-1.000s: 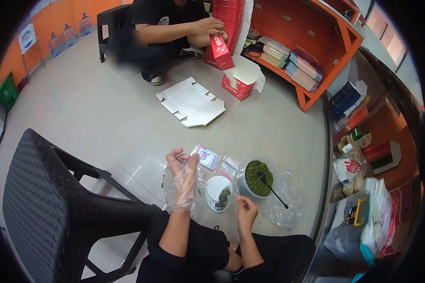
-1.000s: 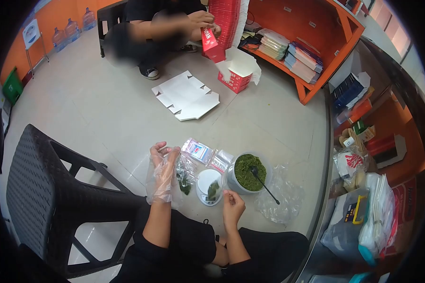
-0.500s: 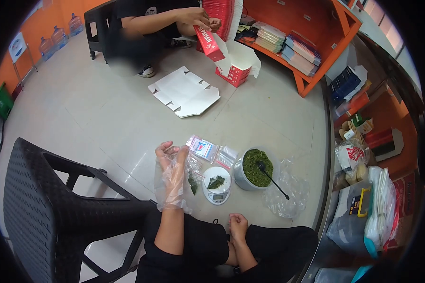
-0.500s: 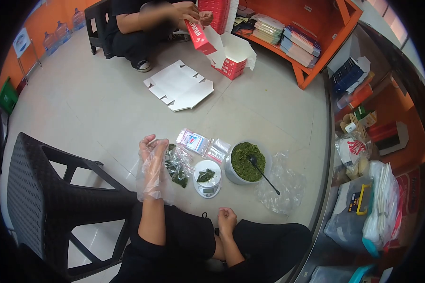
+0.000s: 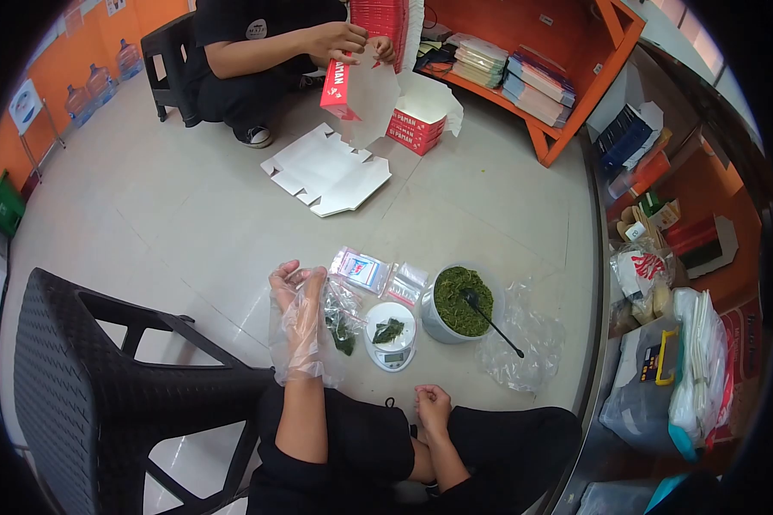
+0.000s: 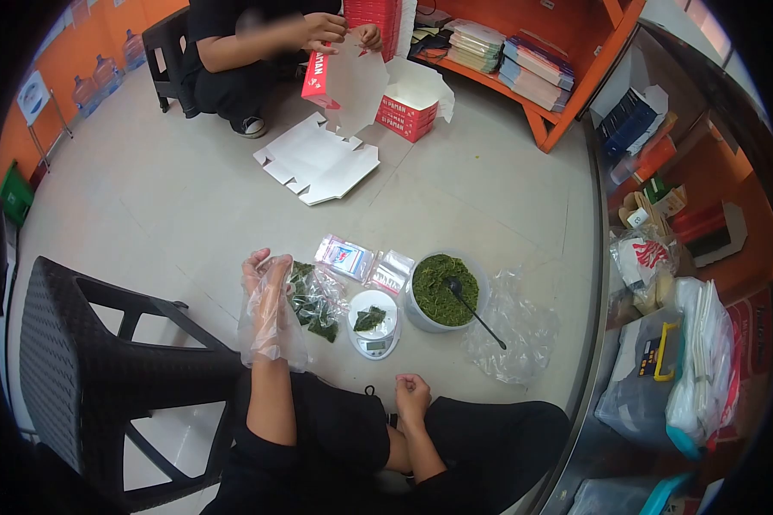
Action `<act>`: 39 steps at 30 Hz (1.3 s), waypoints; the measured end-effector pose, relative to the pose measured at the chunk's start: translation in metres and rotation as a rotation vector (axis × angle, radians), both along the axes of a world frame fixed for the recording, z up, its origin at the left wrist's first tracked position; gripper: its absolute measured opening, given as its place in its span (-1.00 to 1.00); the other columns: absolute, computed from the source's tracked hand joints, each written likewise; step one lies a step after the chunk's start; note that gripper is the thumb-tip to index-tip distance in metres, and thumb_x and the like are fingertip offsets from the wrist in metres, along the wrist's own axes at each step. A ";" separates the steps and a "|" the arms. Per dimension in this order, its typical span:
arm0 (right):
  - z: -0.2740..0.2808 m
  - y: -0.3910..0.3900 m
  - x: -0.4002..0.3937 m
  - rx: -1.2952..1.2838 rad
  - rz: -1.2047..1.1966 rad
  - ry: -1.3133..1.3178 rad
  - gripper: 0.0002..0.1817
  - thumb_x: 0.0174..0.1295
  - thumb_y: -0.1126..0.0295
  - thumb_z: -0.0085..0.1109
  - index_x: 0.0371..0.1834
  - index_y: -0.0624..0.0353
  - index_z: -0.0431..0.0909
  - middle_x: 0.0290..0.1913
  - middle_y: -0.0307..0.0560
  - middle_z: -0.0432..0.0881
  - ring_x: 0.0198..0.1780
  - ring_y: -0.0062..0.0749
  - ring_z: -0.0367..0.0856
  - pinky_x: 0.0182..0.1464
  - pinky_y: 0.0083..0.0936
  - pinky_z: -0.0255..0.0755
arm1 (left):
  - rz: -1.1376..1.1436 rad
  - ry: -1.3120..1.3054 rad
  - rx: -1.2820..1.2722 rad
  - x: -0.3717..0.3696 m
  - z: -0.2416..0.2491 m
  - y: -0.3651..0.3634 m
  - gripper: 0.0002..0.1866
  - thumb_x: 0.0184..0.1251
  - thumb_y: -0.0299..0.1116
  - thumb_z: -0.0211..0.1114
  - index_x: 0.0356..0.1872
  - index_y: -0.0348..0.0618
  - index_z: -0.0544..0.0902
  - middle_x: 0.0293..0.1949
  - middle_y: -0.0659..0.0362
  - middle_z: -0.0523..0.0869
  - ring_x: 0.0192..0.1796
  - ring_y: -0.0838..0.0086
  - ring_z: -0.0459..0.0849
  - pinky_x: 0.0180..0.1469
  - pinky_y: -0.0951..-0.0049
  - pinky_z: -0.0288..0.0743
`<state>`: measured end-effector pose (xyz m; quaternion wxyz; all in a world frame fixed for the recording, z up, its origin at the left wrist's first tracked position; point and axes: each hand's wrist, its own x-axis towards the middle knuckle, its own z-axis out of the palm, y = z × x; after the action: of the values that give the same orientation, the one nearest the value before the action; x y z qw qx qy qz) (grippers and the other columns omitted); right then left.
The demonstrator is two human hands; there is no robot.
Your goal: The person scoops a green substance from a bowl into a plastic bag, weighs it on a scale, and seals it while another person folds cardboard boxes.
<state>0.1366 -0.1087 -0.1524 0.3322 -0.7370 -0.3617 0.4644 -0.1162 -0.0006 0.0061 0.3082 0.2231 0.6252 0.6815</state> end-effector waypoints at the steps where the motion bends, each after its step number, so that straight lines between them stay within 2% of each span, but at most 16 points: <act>1: 0.004 0.001 -0.002 -0.009 -0.024 0.025 -0.88 0.19 0.44 0.17 -0.33 0.25 0.65 -0.51 -0.18 0.63 -0.50 -0.56 0.56 -0.43 -0.58 0.40 | 0.000 0.002 -0.001 0.000 0.000 0.000 -0.26 0.06 -0.07 0.47 0.18 -0.18 0.31 -0.05 0.09 0.55 -0.05 0.44 0.55 -0.14 0.45 0.44; 10: 0.004 0.003 0.000 -0.043 0.002 0.047 -0.89 0.25 0.45 0.16 -0.29 0.22 0.65 -0.51 -0.27 0.55 -0.50 -0.67 0.49 -0.52 -0.70 0.40 | 0.014 -0.011 0.013 0.003 0.006 -0.001 -0.27 0.06 -0.05 0.46 0.18 -0.17 0.32 -0.07 0.11 0.56 -0.04 0.45 0.54 -0.12 0.42 0.43; 12: 0.003 0.005 0.001 -0.062 0.006 0.054 -0.89 0.24 0.43 0.16 -0.27 0.21 0.64 -0.49 -0.28 0.55 -0.50 -0.66 0.49 -0.53 -0.70 0.38 | 0.022 -0.076 0.044 0.005 0.011 -0.001 -0.42 0.14 -0.29 0.45 0.10 -0.22 0.34 -0.14 0.14 0.45 -0.09 0.49 0.46 0.01 0.50 0.39; 15: -0.005 0.016 0.002 -0.079 -0.025 0.087 -0.87 0.24 0.40 0.17 -0.22 0.19 0.62 -0.43 -0.28 0.55 -0.51 -0.64 0.48 -0.55 -0.67 0.33 | 0.024 -0.071 0.024 0.004 0.012 -0.001 -0.43 0.14 -0.30 0.44 0.09 -0.23 0.35 -0.14 0.14 0.45 -0.10 0.48 0.46 0.00 0.50 0.40; 16: -0.005 0.022 0.002 -0.080 -0.061 0.114 -0.85 0.24 0.38 0.17 -0.20 0.17 0.60 -0.40 -0.27 0.55 -0.51 -0.62 0.48 -0.55 -0.65 0.30 | 0.024 -0.071 0.024 0.002 0.005 0.001 -0.43 0.14 -0.30 0.44 0.09 -0.23 0.35 -0.14 0.14 0.45 -0.10 0.48 0.46 0.00 0.50 0.40; 18: -0.001 0.040 0.001 -0.110 -0.107 0.197 -0.83 0.22 0.36 0.21 -0.21 0.21 0.59 -0.40 -0.25 0.57 -0.51 -0.60 0.49 -0.55 -0.63 0.33 | 0.021 0.006 0.028 -0.003 -0.016 0.005 -0.26 0.05 -0.04 0.46 0.18 -0.17 0.33 -0.07 0.10 0.57 -0.06 0.42 0.56 -0.12 0.43 0.44; 23: -0.008 0.080 -0.020 -0.101 -0.122 0.219 -0.76 0.16 0.30 0.31 -0.24 0.23 0.57 -0.38 -0.21 0.58 -0.48 -0.50 0.52 -0.45 -0.56 0.42 | -0.010 -0.057 0.039 0.002 -0.011 0.007 -0.30 0.07 -0.11 0.47 0.17 -0.17 0.34 -0.08 0.10 0.57 -0.07 0.44 0.56 -0.13 0.42 0.45; 25: -0.042 0.090 -0.030 0.405 0.061 -0.149 -0.82 0.17 0.36 0.30 -0.25 0.18 0.56 -0.34 -0.25 0.59 -0.43 -0.47 0.54 -0.39 -0.52 0.44 | -0.030 -0.070 0.064 0.005 -0.017 0.009 -0.31 0.08 -0.14 0.47 0.16 -0.18 0.34 -0.09 0.10 0.57 -0.07 0.45 0.55 -0.12 0.42 0.44; 26: -0.025 0.089 -0.035 0.463 0.094 -0.216 -0.81 0.12 0.38 0.33 -0.28 0.18 0.55 -0.32 -0.12 0.63 -0.41 -0.28 0.59 -0.23 -0.42 0.47 | -0.091 -0.094 0.046 0.006 -0.018 0.010 -0.38 0.11 -0.21 0.45 0.12 -0.22 0.34 -0.11 0.10 0.54 -0.10 0.47 0.52 -0.07 0.46 0.43; 27: -0.008 0.087 -0.039 0.471 0.091 -0.209 -0.81 0.12 0.38 0.33 -0.28 0.18 0.55 -0.32 -0.12 0.63 -0.41 -0.28 0.59 -0.23 -0.42 0.47 | -0.152 -0.116 0.028 0.006 -0.021 0.012 -0.44 0.14 -0.29 0.43 0.08 -0.26 0.35 -0.14 0.11 0.50 -0.13 0.49 0.49 -0.03 0.49 0.42; 28: 0.007 0.086 -0.042 0.471 0.174 -0.156 -0.85 0.14 0.41 0.29 -0.28 0.19 0.54 -0.31 -0.10 0.63 -0.37 -0.27 0.61 -0.22 -0.41 0.48 | -0.260 0.037 0.016 0.002 -0.036 0.015 -0.48 0.17 -0.27 0.40 0.06 -0.27 0.38 -0.12 0.08 0.54 -0.12 0.47 0.53 -0.01 0.48 0.43; 31: 0.073 0.087 -0.041 0.514 0.322 -0.094 -0.92 0.21 0.50 0.19 -0.27 0.24 0.51 -0.29 -0.01 0.62 -0.27 -0.22 0.66 -0.18 -0.36 0.49 | -0.467 0.160 0.019 0.016 -0.030 0.011 -0.53 0.22 -0.28 0.36 0.05 -0.27 0.41 -0.12 0.05 0.56 -0.08 0.44 0.56 0.01 0.45 0.46; 33: 0.110 0.099 -0.021 0.716 0.603 -0.173 -0.92 0.24 0.51 0.15 -0.24 0.25 0.51 -0.29 -0.01 0.63 -0.29 -0.24 0.67 -0.24 -0.37 0.50 | -0.555 0.202 0.018 0.024 -0.025 0.010 -0.55 0.26 -0.29 0.33 0.10 -0.26 0.42 -0.08 0.04 0.58 -0.01 0.41 0.57 0.08 0.43 0.46; 35: 0.152 0.107 0.003 0.743 0.679 -0.160 -0.91 0.26 0.51 0.13 -0.20 0.25 0.51 -0.27 0.00 0.64 -0.30 -0.26 0.67 -0.29 -0.39 0.50 | -0.911 0.366 0.089 0.026 -0.027 0.012 -0.48 0.27 -0.29 0.33 0.20 -0.24 0.41 0.08 0.07 0.54 0.16 0.37 0.49 0.21 0.39 0.39; 37: 0.187 0.113 0.026 0.696 0.739 -0.105 -0.91 0.27 0.51 0.12 -0.20 0.24 0.50 -0.22 -0.01 0.64 -0.32 -0.37 0.67 -0.31 -0.44 0.51 | -1.018 0.296 0.055 0.040 -0.011 0.007 -0.52 0.32 -0.32 0.29 0.21 -0.24 0.44 0.13 0.09 0.55 0.20 0.37 0.50 0.27 0.36 0.36; 39: 0.197 0.120 0.051 0.568 0.769 -0.081 -0.92 0.30 0.52 0.09 -0.18 0.26 0.50 -0.18 -0.04 0.66 -0.27 -0.46 0.70 -0.29 -0.51 0.57 | -1.228 0.065 0.013 0.052 -0.009 0.006 -0.59 0.35 -0.32 0.28 0.16 -0.23 0.49 0.06 0.15 0.61 0.12 0.45 0.56 0.21 0.39 0.41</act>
<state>0.1875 0.0112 0.0450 0.3103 -0.4472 -0.7333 0.4075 -0.0641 0.0058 -0.0027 0.6239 0.5649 0.3876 0.3761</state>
